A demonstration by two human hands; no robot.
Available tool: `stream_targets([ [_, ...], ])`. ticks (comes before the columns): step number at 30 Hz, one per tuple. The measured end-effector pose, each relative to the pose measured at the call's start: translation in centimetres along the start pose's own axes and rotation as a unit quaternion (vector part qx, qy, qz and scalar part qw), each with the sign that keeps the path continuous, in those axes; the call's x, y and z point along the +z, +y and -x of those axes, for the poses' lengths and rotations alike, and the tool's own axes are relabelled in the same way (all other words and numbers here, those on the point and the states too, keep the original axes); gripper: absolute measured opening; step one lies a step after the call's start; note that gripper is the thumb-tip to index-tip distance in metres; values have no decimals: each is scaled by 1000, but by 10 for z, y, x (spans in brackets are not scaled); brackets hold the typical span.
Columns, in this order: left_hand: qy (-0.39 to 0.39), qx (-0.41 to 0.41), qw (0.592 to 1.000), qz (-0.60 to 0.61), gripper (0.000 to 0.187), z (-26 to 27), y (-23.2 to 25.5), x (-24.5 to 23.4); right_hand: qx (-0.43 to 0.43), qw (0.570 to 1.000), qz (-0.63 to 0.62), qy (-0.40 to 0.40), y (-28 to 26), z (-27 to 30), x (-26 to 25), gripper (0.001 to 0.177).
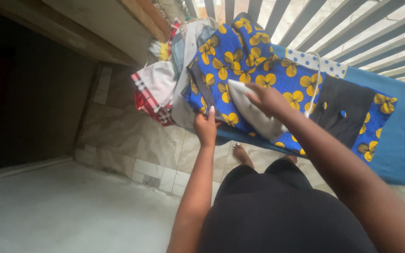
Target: The person irons a blue and yellow patterned cloth on an ironing board.
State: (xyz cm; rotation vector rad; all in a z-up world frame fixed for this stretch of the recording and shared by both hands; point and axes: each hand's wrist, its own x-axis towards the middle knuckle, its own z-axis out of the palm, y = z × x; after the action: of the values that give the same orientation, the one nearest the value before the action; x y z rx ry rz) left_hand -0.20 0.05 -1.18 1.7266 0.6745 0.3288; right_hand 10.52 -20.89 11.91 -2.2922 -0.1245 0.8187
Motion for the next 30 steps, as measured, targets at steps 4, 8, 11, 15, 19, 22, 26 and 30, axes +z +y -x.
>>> stream_targets([
  [4,-16,-55,996,62,30,3,30,-1,-113,991,50,47,1,-53,3,47],
  [8,-12,-36,998,41,31,1,23,0,-62,998,-11,32,-36,-44,-7,49],
  [11,-23,-49,997,57,31,2,23,0,-40,998,-50,28,-36,-35,1,50],
  [15,-22,-45,997,61,31,3,30,-1,-37,999,21,-13,-18,-10,17,50],
  [19,-23,-71,995,73,30,1,33,-1,-137,978,155,-31,35,14,31,50],
  [22,-29,-77,994,78,31,0,33,-3,-114,973,187,-76,61,50,25,51],
  [26,-30,-101,990,92,32,-4,15,-4,-153,969,180,-74,83,80,24,51],
  [30,1,23,999,-25,30,-5,13,-9,-158,961,220,-55,63,82,23,52],
])
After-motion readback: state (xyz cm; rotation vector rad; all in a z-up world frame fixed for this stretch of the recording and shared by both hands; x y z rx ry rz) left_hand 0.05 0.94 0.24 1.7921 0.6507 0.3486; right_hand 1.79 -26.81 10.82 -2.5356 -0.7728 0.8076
